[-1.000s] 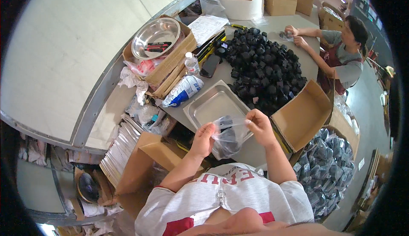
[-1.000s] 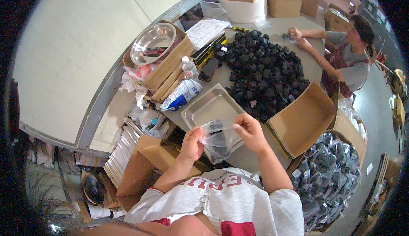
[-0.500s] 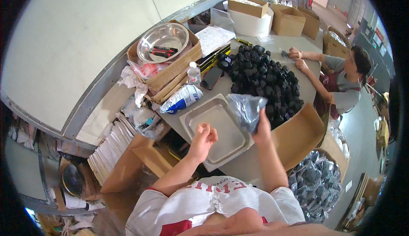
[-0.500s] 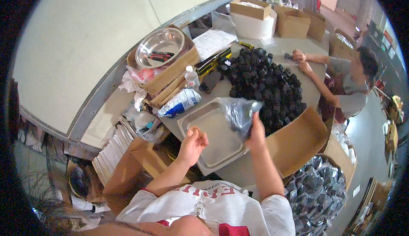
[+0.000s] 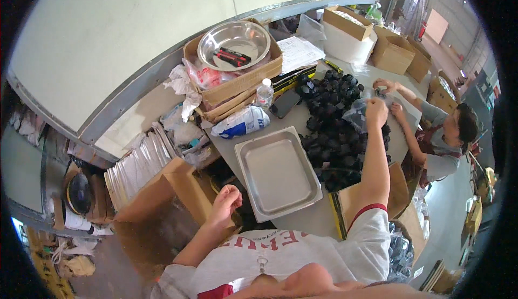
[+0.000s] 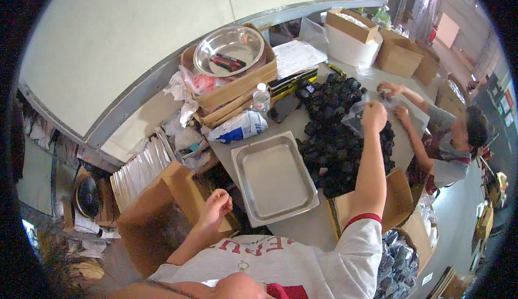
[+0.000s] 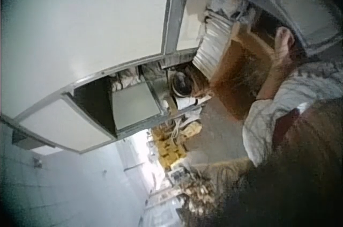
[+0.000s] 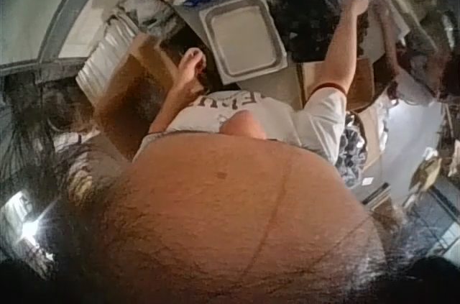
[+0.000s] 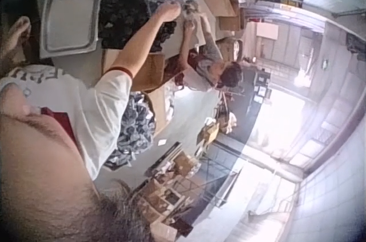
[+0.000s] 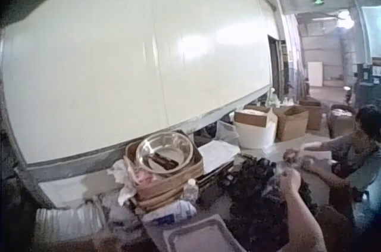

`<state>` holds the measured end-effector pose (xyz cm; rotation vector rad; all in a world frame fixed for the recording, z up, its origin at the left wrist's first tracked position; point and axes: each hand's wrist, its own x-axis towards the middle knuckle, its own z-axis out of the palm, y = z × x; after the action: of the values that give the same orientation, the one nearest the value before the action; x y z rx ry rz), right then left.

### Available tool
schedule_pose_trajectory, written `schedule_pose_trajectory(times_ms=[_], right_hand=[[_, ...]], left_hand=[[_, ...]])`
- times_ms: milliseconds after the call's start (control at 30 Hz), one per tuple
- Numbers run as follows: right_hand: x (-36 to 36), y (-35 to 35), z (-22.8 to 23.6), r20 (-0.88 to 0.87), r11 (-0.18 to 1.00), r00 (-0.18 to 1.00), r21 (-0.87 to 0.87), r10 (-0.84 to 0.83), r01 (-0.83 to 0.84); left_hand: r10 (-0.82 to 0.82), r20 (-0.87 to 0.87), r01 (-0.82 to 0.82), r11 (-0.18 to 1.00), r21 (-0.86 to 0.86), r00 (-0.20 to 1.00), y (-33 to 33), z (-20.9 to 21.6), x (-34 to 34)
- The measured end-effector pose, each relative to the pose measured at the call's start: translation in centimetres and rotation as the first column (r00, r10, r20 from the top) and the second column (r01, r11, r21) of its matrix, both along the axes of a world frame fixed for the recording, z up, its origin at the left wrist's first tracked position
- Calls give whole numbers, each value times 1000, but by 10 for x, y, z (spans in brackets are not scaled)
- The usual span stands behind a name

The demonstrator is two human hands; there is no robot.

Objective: The person is packaging small black components into plastic bags.

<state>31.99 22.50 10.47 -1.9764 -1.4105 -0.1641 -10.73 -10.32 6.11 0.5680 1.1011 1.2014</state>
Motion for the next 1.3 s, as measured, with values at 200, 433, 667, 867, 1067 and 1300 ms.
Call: schedule_pose_trajectory(times_ms=[200, 433, 667, 867, 1067, 1300], right_hand=[[-7, -14, 32, 122, 977, 993, 212, 12, -38], [-10, -30, 49, 137, 960, 990, 275, 17, -55], [23, -34, 61, 125, 882, 990, 471, -72, 5], [-63, -70, 71, 153, 881, 939, 327, 308, -343], [-271, -259, -19, -379, 136, 173, -122, 909, -983], [-349, -334, -37, -441, -96, -146, 135, 885, -986]], left_hand=[[27, -21, -26, 999, 34, 999, -6, 5, -6], [-8, -25, 9, 999, 33, 1000, -11, 11, -6], [28, 3, -28, 997, 71, 1000, -23, -6, -28], [38, 63, -43, 996, 79, 997, -42, -15, -42], [37, 444, -96, 989, 111, 895, -47, 14, -36], [802, -273, -611, 586, 533, 531, -93, -42, -145]])
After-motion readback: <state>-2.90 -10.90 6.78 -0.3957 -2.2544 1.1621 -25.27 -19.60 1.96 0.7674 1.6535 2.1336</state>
